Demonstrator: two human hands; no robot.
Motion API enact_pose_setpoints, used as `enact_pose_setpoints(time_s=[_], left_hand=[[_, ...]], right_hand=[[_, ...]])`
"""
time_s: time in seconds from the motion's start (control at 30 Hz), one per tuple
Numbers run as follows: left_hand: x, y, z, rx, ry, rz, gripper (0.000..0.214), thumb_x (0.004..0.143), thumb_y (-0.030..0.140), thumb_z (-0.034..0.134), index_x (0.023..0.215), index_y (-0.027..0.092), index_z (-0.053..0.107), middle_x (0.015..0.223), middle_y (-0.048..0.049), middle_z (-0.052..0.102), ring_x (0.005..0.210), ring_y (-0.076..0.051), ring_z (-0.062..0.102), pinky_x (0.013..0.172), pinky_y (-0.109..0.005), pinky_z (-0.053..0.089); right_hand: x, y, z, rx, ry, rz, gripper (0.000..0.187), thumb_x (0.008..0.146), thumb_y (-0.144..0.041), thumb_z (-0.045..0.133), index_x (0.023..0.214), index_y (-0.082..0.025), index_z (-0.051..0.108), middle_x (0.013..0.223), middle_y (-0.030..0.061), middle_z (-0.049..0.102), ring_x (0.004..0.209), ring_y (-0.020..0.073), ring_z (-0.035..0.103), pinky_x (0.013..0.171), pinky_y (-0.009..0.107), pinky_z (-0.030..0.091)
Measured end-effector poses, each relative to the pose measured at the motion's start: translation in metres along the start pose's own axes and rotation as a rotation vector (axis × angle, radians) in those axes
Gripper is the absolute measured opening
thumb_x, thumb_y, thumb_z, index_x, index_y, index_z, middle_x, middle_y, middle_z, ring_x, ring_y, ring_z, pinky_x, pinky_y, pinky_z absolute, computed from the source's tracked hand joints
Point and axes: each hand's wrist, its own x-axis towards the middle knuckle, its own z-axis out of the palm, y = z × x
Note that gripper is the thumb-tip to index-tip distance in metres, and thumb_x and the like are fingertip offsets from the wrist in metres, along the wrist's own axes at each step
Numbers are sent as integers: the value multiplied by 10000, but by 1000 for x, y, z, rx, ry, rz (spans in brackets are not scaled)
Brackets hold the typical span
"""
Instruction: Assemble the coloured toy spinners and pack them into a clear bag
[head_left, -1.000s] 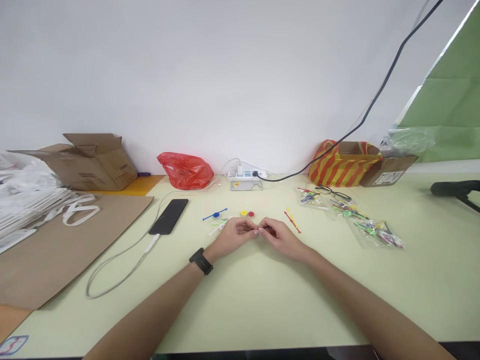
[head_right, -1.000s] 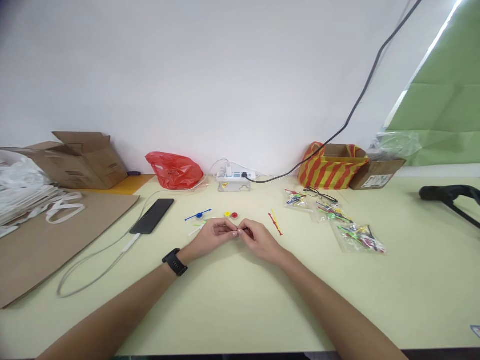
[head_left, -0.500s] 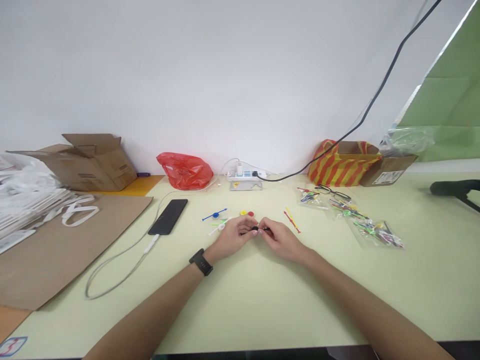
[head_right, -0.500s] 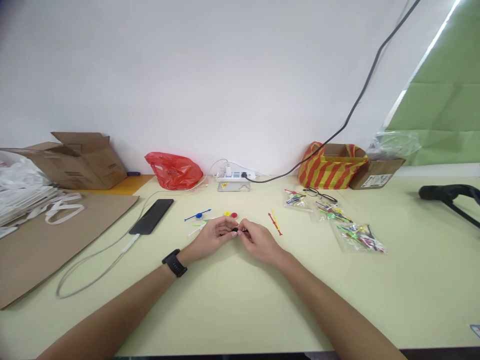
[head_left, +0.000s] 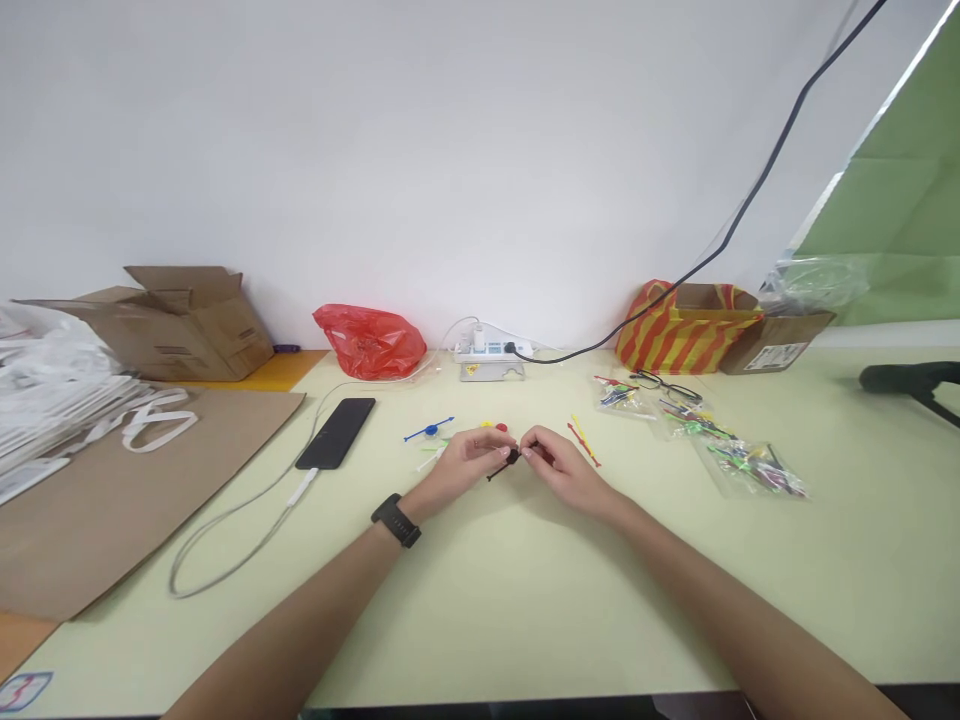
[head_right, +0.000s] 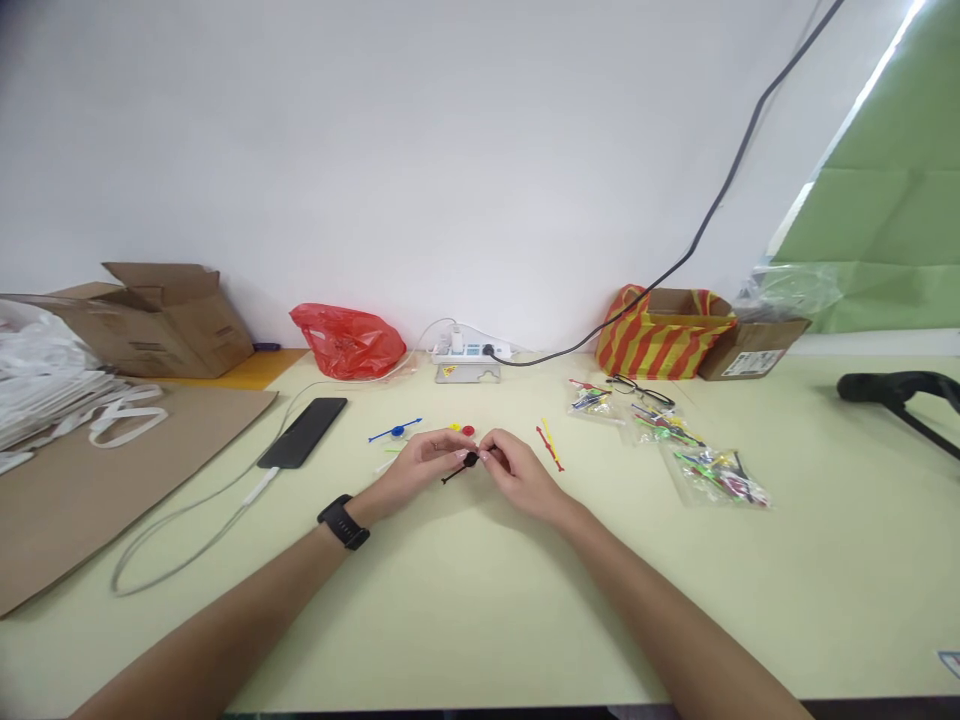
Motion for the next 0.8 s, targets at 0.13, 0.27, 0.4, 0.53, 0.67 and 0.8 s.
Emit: enact_pose_setpoints(time_s=[0.13, 0.27, 0.4, 0.53, 0.67, 0.8], left_hand=[[0, 6, -5, -81, -26, -50, 267, 823, 360, 834, 1009, 179, 770, 1019, -66, 704, 924, -170, 651, 830, -292, 511], [0, 7, -7, -93, -7, -75, 301, 790, 373, 860, 1001, 179, 766, 985, -53, 686, 896, -160, 629, 825, -303, 513], [2, 5, -9, -57, 36, -78, 362, 793, 380, 855, 1083, 179, 773, 1083, -87, 706, 949, -182, 635, 867, -331, 513], [4, 1, -12, -44, 72, -70, 363, 802, 382, 846, 1087, 164, 786, 1134, -114, 724, 916, -177, 639, 859, -338, 510], [6, -1, -12, -58, 102, -45, 363, 799, 385, 847, 1079, 161, 788, 1086, -116, 749, 898, -183, 656, 850, -338, 518], [6, -2, -12, -69, 139, -32, 362, 795, 392, 851, 1063, 157, 787, 1090, -123, 761, 878, -178, 664, 857, -340, 521]], right_hand=[[1, -2, -2, 5, 7, -21, 194, 1044, -379, 459, 1021, -229, 580, 906, 15, 568, 778, 167, 523, 692, 300, 433], [0, -3, -2, -59, 35, -32, 234, 1037, -390, 477, 1186, -259, 600, 1113, 62, 590, 890, 184, 585, 773, 328, 501], [-2, -2, -3, -147, 87, -37, 350, 1043, -386, 455, 1368, -281, 530, 1214, 86, 571, 915, 187, 602, 805, 342, 521], [-3, -4, -6, -166, 155, -6, 501, 1049, -414, 423, 1528, -282, 360, 1113, 54, 594, 766, 162, 575, 758, 327, 510], [-3, -5, -10, -128, 96, 62, 429, 1058, -518, 354, 1156, -216, 642, 887, 30, 608, 718, 163, 546, 730, 310, 474], [-2, -1, -15, -86, -64, 177, 715, 1041, -651, 227, 498, -217, 396, 513, -6, 390, 536, 139, 404, 640, 315, 407]])
